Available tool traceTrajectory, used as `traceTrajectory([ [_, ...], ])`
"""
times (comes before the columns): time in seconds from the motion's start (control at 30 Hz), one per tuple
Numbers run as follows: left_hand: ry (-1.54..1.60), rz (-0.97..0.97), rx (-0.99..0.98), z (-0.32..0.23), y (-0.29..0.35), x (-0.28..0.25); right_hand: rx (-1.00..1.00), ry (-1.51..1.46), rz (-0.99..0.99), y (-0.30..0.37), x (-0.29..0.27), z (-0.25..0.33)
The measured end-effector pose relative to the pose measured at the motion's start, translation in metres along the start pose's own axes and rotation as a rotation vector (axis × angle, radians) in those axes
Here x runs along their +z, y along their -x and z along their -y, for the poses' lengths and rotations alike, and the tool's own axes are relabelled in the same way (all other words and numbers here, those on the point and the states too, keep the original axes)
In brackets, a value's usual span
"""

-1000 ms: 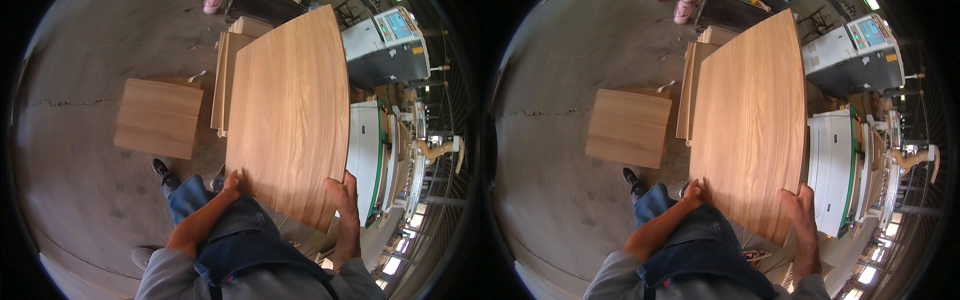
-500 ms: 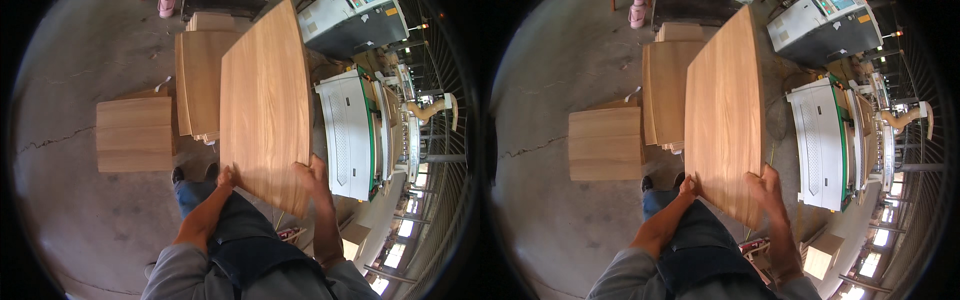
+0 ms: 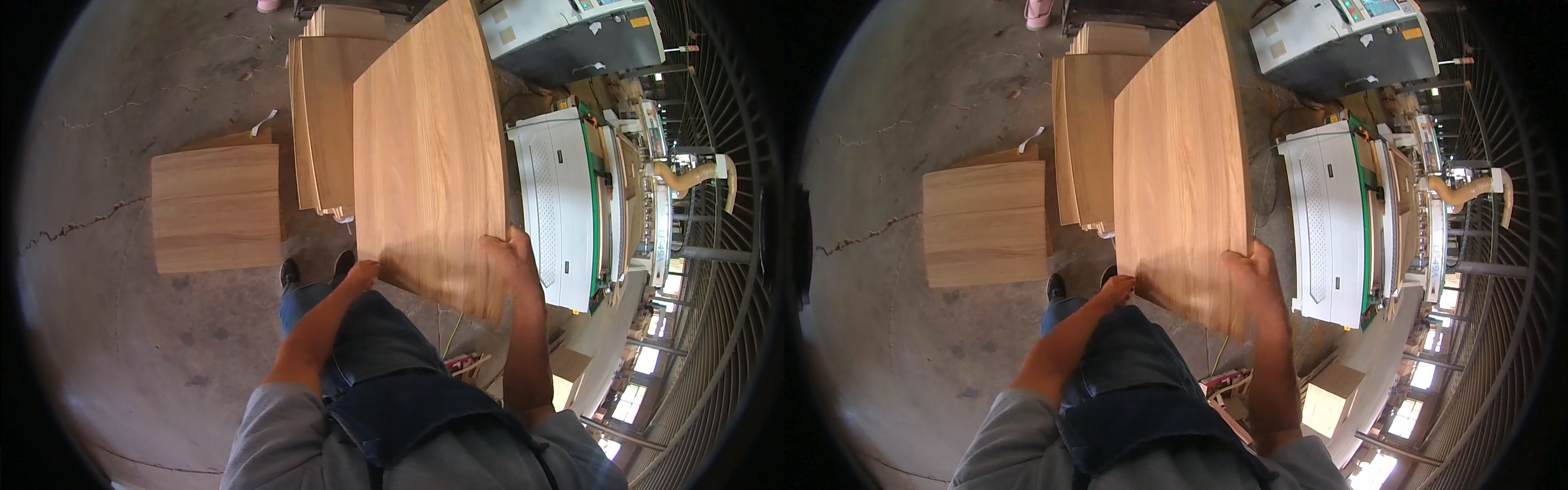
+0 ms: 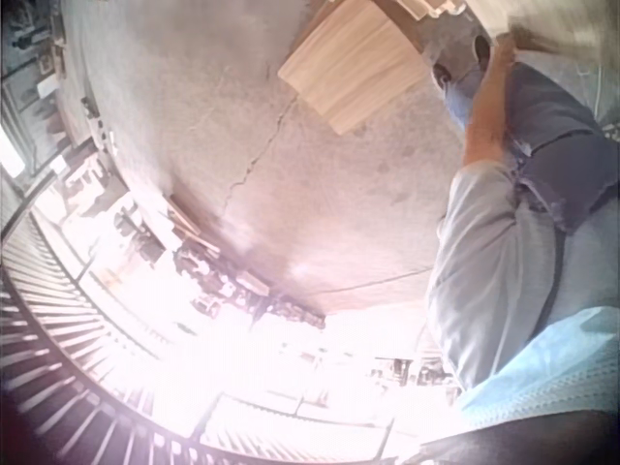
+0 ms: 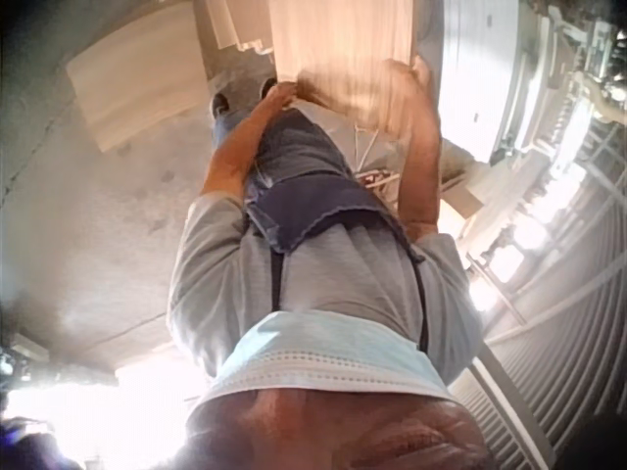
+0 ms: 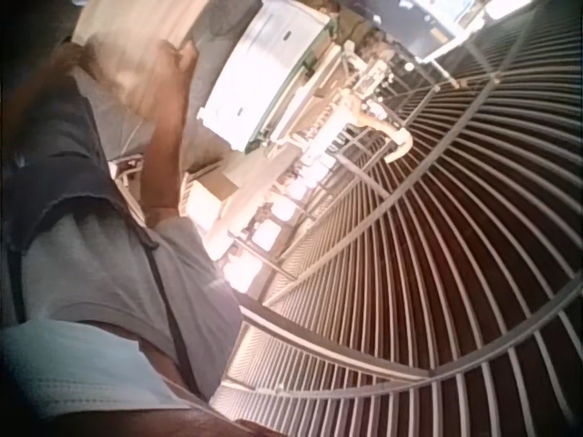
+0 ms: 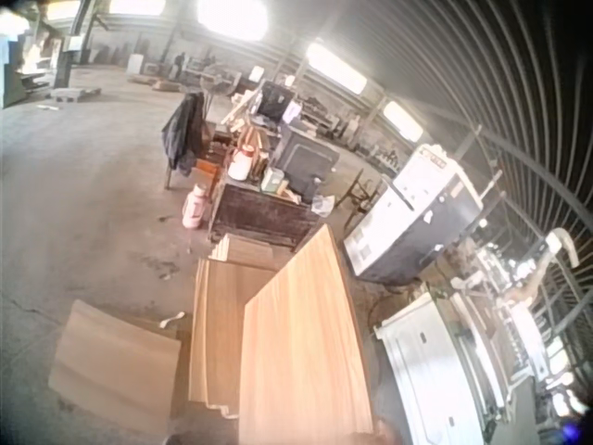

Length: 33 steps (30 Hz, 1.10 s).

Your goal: The person places a wooden panel onto the bed of a CNC machine, aligns it against the guide rail, and uses a rubber mallet to tap it into place before operating the control computer using a mouse.

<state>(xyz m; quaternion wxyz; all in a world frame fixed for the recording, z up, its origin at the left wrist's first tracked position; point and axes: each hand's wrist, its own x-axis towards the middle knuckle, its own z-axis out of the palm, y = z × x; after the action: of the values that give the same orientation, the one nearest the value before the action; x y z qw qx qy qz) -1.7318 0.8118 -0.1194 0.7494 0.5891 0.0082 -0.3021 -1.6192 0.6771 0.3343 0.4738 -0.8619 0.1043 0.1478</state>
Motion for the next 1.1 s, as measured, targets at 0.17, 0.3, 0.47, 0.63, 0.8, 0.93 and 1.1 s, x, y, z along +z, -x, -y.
traceTrajectory([
  [0.17, 0.693, -0.090, -0.250, 0.003, 0.067, -0.099, 0.156, -0.018, -0.101, 0.037, -0.045, -0.040],
  [0.3, 0.551, -0.452, -0.338, 0.013, 0.193, -0.158, 0.201, 0.072, -0.285, 0.051, -0.086, -0.098],
  [0.47, 0.202, -0.849, -1.001, 0.049, 0.327, -0.132, 0.224, -0.057, -0.290, 0.016, -0.150, -0.182],
  [0.63, 0.408, -0.927, -0.934, 0.078, 0.357, -0.009, 0.433, -0.217, -0.113, -0.036, -0.206, -0.300],
  [0.8, 0.469, -0.864, -0.625, 0.054, 0.323, 0.159, 0.520, -0.509, 0.083, -0.074, -0.212, -0.412],
  [0.93, 0.315, -0.876, -0.554, 0.027, 0.304, 0.255, 0.605, -0.579, 0.163, -0.084, -0.211, -0.466],
  [1.1, 0.236, -0.956, -0.537, 0.006, 0.305, 0.308, 0.736, -0.556, 0.162, -0.096, -0.199, -0.499],
])
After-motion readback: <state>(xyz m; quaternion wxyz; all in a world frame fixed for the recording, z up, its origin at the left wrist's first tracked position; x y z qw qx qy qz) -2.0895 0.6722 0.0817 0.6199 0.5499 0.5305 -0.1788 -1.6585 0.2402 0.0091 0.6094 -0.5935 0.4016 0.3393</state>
